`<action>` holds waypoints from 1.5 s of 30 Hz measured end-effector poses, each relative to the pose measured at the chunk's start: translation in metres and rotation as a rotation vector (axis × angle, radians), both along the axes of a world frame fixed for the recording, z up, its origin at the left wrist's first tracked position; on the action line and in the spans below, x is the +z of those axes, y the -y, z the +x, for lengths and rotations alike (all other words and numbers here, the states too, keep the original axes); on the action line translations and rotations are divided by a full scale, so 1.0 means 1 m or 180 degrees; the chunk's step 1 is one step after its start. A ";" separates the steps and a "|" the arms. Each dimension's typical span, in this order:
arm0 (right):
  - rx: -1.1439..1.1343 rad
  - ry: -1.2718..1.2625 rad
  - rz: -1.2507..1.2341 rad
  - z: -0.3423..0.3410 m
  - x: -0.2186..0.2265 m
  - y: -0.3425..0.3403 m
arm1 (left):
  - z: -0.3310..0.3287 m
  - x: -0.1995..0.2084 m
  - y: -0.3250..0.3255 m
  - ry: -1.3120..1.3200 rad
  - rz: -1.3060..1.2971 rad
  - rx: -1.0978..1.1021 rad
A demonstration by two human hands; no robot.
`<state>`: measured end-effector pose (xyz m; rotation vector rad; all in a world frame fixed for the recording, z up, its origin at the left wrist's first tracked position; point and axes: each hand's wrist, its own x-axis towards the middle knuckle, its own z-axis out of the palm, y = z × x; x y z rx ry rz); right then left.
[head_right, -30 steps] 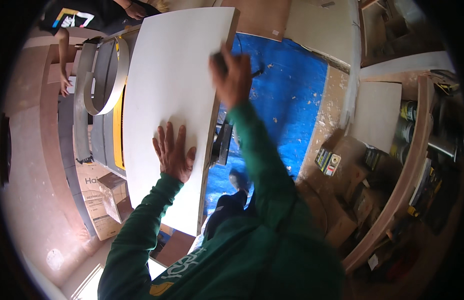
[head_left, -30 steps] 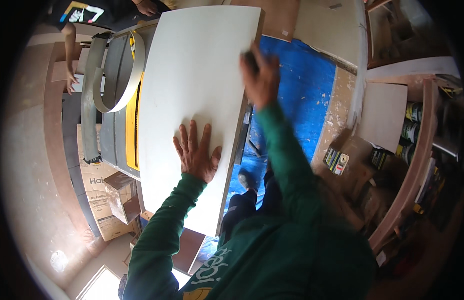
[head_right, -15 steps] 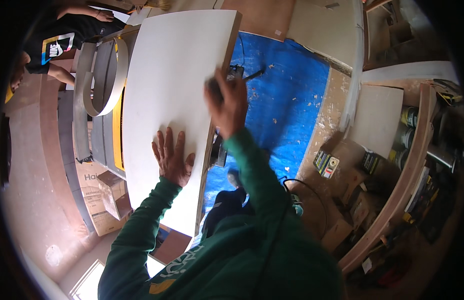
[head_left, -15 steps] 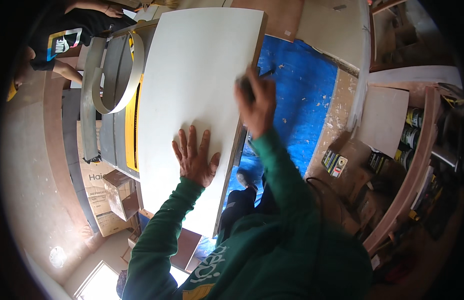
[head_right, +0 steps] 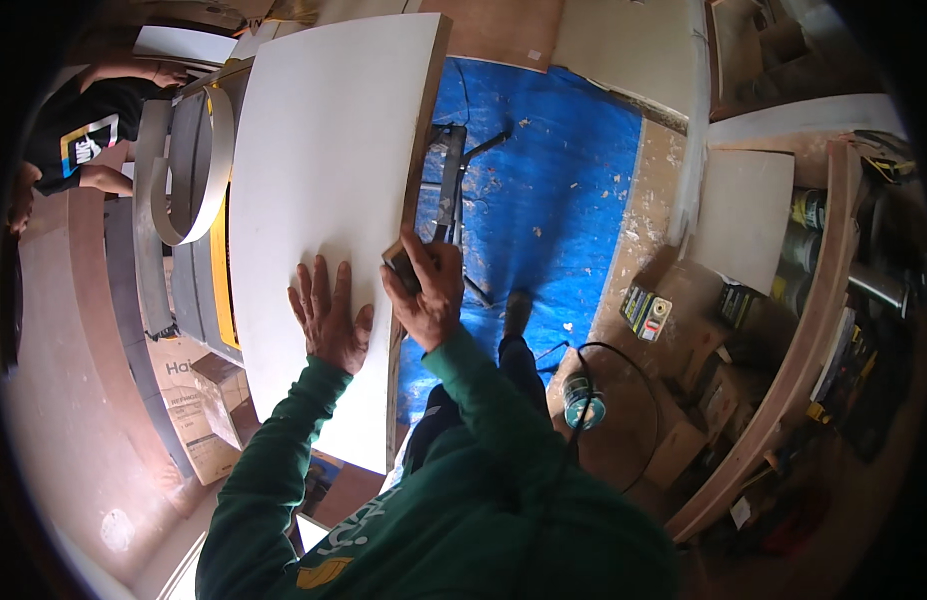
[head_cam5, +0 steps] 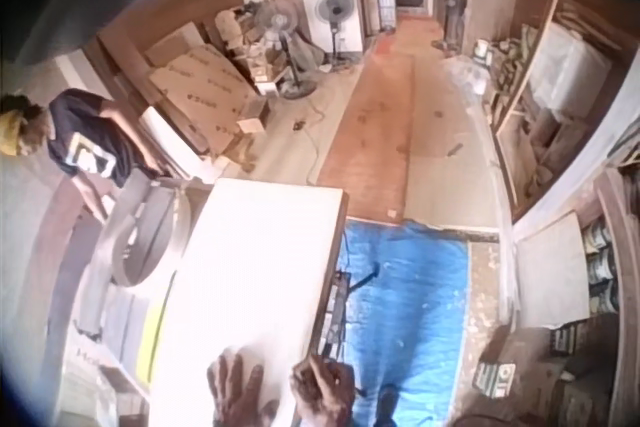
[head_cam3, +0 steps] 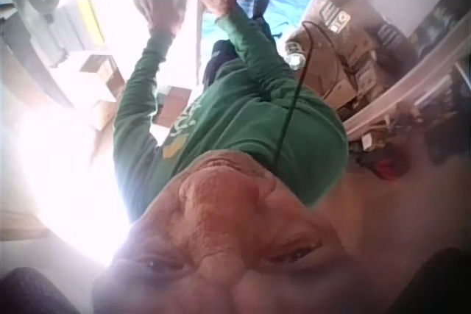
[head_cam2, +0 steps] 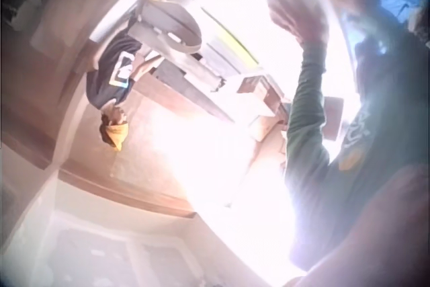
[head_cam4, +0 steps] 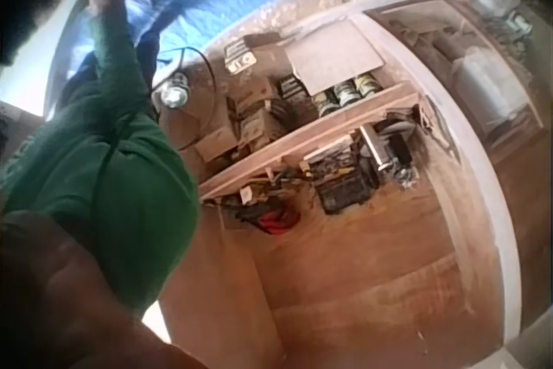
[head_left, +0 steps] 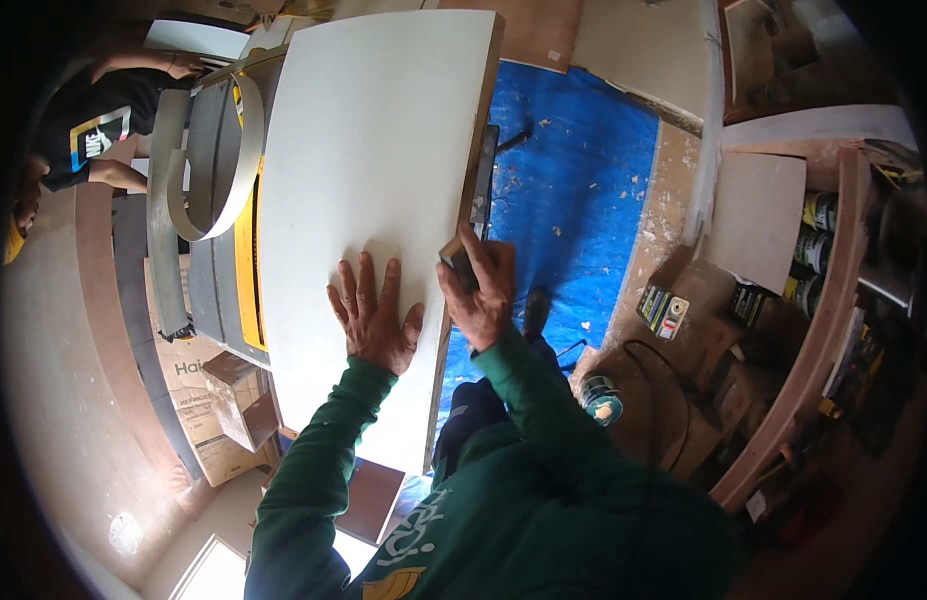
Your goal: The person sands the edges of a white board using a sanding block, wipes the dust away by hand, and then applies a liquid from a bottle to the edge of a different piece of wood.
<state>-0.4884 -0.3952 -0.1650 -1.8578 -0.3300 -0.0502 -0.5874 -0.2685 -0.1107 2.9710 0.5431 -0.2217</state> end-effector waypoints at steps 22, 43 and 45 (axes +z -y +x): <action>-0.0241 0.0663 -0.0015 0.155 -0.013 -0.033 | 0.005 -0.004 -0.002 0.0197 0.0068 -0.0097; -0.0358 0.1540 -0.0089 0.180 -0.032 -0.023 | 0.015 -0.009 0.003 0.0386 0.0045 -0.0266; -0.0404 0.1304 -0.0072 0.165 -0.029 -0.023 | 0.013 -0.010 0.002 0.0419 0.0167 -0.0255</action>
